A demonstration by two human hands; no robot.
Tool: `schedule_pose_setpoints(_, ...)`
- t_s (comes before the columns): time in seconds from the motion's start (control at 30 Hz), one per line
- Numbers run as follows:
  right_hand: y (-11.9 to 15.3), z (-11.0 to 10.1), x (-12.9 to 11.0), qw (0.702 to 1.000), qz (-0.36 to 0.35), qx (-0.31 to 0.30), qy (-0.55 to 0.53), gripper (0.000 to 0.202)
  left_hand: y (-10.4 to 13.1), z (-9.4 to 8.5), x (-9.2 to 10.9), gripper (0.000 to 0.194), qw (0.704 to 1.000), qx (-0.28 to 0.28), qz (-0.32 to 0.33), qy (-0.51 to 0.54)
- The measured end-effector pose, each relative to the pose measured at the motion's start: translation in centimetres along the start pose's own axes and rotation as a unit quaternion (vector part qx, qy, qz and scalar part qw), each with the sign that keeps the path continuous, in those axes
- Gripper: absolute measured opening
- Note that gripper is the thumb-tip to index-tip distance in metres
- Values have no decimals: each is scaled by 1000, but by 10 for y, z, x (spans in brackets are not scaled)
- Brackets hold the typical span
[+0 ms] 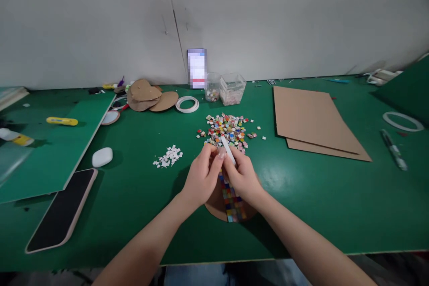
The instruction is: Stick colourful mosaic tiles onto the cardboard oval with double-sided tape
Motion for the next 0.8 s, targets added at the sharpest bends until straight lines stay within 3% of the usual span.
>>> schedule_pose_setpoints(0.17,-3,5,12,994,45,-28,-93,18,-3,1,0,19,1000,-21,12,9)
schedule_pose_setpoints(0.33,-2,8,17,991,50,-36,-119,20,-2,2,3,19,999,-31,23,-10)
schedule_pose_setpoints(0.67,-1,19,12,973,79,-94,-197,26,0,-7,5,22,997,36,43,-48)
schedule_pose_setpoints(0.8,-2,20,15,957,110,-105,-247,25,1,-9,9,21,994,38,58,-84)
Point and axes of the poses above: each hand's wrist, its own y-axis away from the middle knuckle, its own z-axis out of the palm, x = y × z, the point moved 10 cm from there along -y, towards the middle knuckle, and after that the axes turned 12 degrees about z, right-handed, at the moved point
